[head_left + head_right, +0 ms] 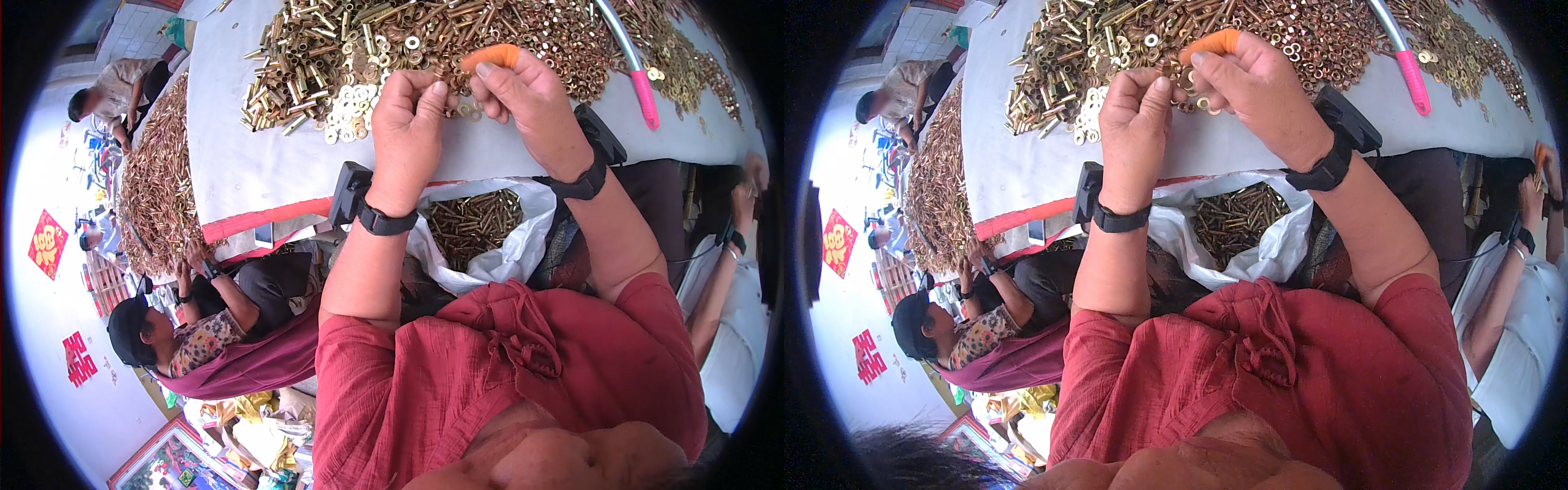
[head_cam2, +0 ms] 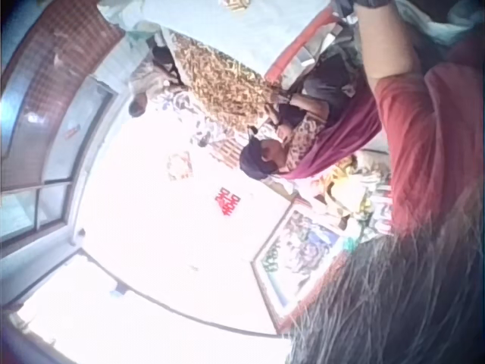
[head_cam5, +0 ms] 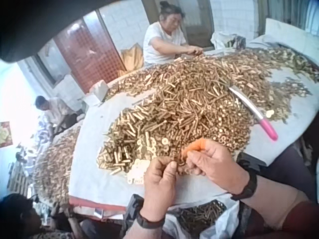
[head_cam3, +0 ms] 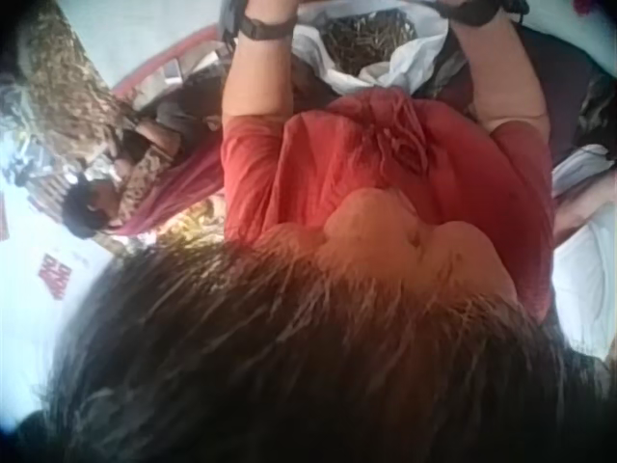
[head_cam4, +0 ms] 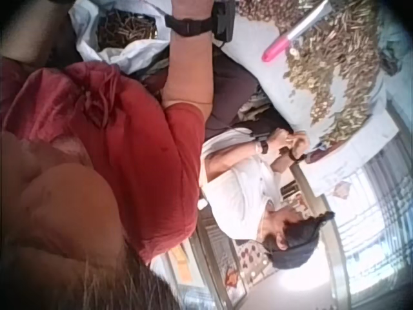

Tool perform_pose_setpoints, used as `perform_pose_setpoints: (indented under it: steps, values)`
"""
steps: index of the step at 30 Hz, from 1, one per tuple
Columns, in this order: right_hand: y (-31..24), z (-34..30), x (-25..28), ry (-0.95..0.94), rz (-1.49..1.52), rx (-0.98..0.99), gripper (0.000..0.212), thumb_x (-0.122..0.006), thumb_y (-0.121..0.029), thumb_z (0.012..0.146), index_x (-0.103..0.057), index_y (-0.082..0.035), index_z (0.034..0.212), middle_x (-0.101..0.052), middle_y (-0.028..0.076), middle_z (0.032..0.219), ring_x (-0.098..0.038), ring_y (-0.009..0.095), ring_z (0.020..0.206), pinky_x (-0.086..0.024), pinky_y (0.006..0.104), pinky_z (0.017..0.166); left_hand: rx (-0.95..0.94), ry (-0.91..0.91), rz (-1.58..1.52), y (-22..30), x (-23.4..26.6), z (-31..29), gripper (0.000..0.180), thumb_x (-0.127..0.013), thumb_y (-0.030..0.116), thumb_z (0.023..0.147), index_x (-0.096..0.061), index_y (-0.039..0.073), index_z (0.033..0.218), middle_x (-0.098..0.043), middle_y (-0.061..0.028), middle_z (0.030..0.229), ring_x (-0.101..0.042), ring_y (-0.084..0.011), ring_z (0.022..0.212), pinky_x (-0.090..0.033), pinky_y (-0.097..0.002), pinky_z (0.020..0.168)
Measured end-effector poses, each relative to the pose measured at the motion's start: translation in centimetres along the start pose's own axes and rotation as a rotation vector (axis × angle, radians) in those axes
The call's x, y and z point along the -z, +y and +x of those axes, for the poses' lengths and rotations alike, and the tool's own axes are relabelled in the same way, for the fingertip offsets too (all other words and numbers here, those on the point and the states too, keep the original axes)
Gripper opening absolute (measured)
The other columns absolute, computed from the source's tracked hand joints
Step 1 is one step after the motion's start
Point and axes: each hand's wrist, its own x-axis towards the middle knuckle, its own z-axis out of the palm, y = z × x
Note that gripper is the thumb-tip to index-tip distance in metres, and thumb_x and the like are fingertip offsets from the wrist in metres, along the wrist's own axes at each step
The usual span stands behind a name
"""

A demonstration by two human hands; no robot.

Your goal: Assembling metal washers onto small metal spacers or tubes.

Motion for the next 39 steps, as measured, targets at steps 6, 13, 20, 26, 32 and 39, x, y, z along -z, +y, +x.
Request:
perform_pose_setpoints:
  steps: [6, 13, 20, 26, 32, 39]
  values:
    - [-0.4, 0.1, 0.3, -0.044, -0.034, -0.036, 0.026, -0.058, -0.022, 0.097, -0.064, -0.005, 0.116, -0.063, -0.003, 0.085, -0.052, 0.002, 0.068, -0.044, 0.0172, 0.06, -0.093, 0.033, 0.078, -0.6, 0.6, 0.6, 0.008, -0.056, 0.013, 0.099, -0.058, 0.006, 0.099, -0.065, -0.0013, 0.081, -0.044, -0.003, 0.06, -0.036, -0.0176, 0.054]
    - [-3.2, 2.0, 3.4, 0.215, -0.307, 0.014, 0.025, -0.061, -0.017, 0.096, -0.062, -0.005, 0.118, -0.061, -0.002, 0.088, -0.051, 0.002, 0.073, -0.044, 0.0193, 0.063, -0.137, -0.563, 0.335, 1.0, 3.3, 0.4, 0.012, -0.062, 0.014, 0.095, -0.066, 0.003, 0.096, -0.068, -0.0024, 0.084, -0.052, -0.0043, 0.067, -0.042, -0.0195, 0.061]
    - [-1.6, 2.5, 3.5, 0.31, -1.387, 0.441, 0.033, -0.065, -0.013, 0.083, -0.062, -0.007, 0.115, -0.065, 0.012, 0.098, -0.063, 0.031, 0.082, -0.051, 0.0399, 0.074, -0.039, -0.058, 0.29, 0.5, 3.6, 1.9, 0.02, -0.059, 0.008, 0.095, -0.059, 0.003, 0.114, -0.066, -0.0057, 0.098, -0.054, -0.0067, 0.075, -0.045, -0.0215, 0.066]
    - [-1.3, 3.5, 2.1, 0.357, -1.501, 0.377, 0.031, -0.065, -0.013, 0.081, -0.062, -0.013, 0.112, -0.058, 0.012, 0.085, -0.062, 0.032, 0.08, -0.05, 0.0425, 0.067, 0.204, -0.047, -0.573, 0.7, 3.2, 3.2, 0.041, -0.042, -0.007, 0.091, -0.041, 0.004, 0.131, -0.059, -0.0185, 0.114, -0.06, -0.0184, 0.085, -0.056, -0.0296, 0.071]
    - [-2.0, 3.8, 1.0, 0.384, -1.536, 0.245, 0.03, -0.064, -0.014, 0.082, -0.061, -0.012, 0.112, -0.06, 0.013, 0.086, -0.063, 0.033, 0.081, -0.05, 0.0435, 0.068, 0.15, -0.037, -0.586, 0.2, 2.7, 2.9, 0.041, -0.043, -0.009, 0.093, -0.043, 0.003, 0.132, -0.055, -0.0224, 0.125, -0.061, -0.0293, 0.103, -0.054, -0.045, 0.097]
    - [-1.5, 3.9, 2.0, 0.348, -1.365, 0.339, 0.025, -0.063, -0.013, 0.081, -0.063, -0.011, 0.106, -0.063, 0.013, 0.086, -0.063, 0.033, 0.083, -0.05, 0.0442, 0.071, 0.205, -0.134, -0.675, 0.0, 2.5, 2.5, 0.036, -0.045, -0.003, 0.097, -0.045, 0.002, 0.132, -0.054, -0.0255, 0.13, -0.059, -0.0382, 0.117, -0.052, -0.0468, 0.1]
